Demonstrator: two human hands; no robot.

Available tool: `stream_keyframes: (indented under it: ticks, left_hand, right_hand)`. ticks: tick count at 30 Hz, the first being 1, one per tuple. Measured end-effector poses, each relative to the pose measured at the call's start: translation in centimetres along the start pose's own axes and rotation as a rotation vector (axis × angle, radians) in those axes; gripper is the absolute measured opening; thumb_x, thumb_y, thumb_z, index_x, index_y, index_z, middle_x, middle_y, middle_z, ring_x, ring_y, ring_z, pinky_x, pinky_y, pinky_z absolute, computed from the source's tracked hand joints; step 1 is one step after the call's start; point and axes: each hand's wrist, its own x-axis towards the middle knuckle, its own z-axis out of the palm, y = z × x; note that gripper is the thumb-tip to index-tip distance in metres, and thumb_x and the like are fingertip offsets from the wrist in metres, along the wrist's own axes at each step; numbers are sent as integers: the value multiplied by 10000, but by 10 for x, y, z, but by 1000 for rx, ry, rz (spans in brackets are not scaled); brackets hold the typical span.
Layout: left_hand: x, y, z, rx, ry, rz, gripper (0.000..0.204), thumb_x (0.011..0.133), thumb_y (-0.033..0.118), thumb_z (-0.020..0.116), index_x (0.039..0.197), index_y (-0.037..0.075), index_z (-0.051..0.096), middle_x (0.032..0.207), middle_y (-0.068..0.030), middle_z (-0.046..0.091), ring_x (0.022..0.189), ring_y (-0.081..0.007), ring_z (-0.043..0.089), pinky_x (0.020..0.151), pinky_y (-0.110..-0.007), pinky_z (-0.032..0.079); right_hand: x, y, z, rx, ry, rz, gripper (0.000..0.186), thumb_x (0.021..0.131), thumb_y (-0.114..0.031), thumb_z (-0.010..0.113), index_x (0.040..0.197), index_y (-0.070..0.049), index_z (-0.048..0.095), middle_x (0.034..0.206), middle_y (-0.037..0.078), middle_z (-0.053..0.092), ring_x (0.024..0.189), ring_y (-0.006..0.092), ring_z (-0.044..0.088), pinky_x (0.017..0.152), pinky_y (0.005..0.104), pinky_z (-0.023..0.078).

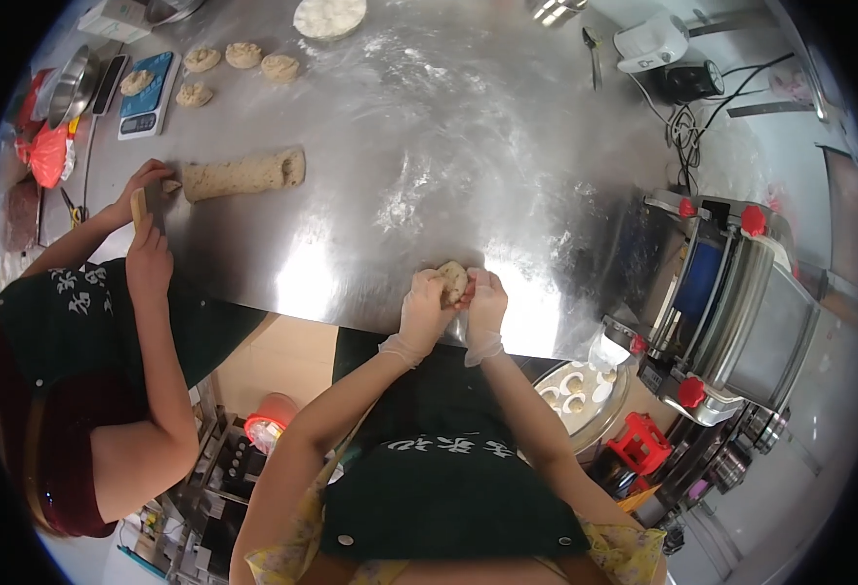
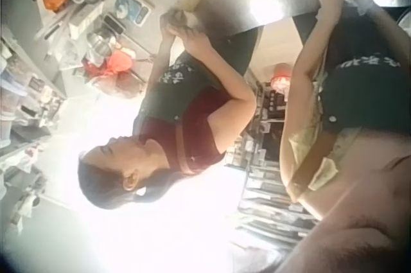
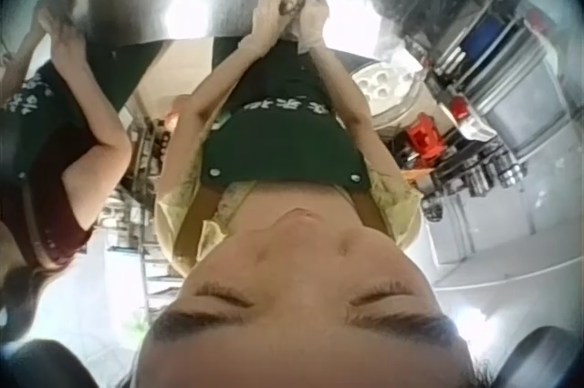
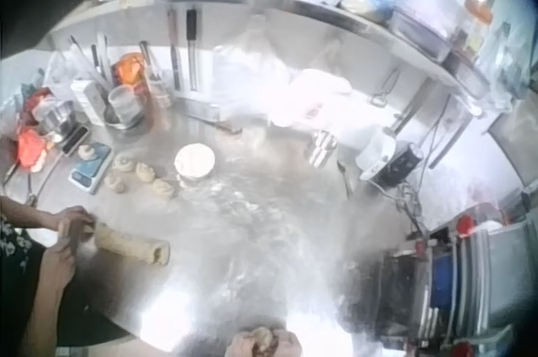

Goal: Shaping dough into balls and placing them on paper liners in a steamer tray.

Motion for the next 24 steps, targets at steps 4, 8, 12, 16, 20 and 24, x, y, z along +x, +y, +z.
stream_keyframes:
  ticks: [4,8,12,16,20,24]
  left_hand:
    - [8,0,-9,-190,-1,-115,444,683,19,797,1061,36,565,1037,-120,616,973,-317,618,778,-390,536]
    - [14,6,-9,-338,-16,-351,473,684,5,796,1092,42,559,1064,-109,615,981,-295,623,779,-371,538]
    - [12,2,-8,-38,107,-78,482,678,-8,790,1102,60,572,1072,-96,606,997,-278,615,773,-364,538]
    - [28,-17,-10,-83,-22,100,535,663,51,807,1147,98,585,1098,-87,581,1001,-289,593,794,-399,526]
    - [39,-3,-13,-55,-131,-12,407,687,105,799,1067,100,651,1064,-83,586,1044,-287,575,817,-423,518]
    - [36,7,-11,-164,35,-168,246,744,94,756,978,75,684,1008,-84,605,1006,-286,598,803,-397,528]
  right_hand:
    - [19,-34,22,-571,155,-687,288,997,-310,533,1030,-54,662,849,124,660,830,261,647,718,398,520]
    - [33,-40,40,-1087,-199,-1020,306,961,-375,570,919,-93,679,824,121,673,852,310,650,710,444,520]
    - [66,-47,49,-1199,-43,-1053,350,960,-380,572,760,-102,643,677,117,635,667,322,635,595,457,497]
    - [53,-48,40,-960,-64,-1083,406,965,-379,567,666,-104,596,579,111,590,590,316,616,526,449,469]
    - [48,-42,35,-1045,12,-1113,424,971,-396,551,664,-106,593,586,102,594,606,320,619,531,454,468]
    - [70,-50,34,-1057,5,-1150,436,968,-389,554,651,-94,607,574,100,586,571,335,605,528,456,464]
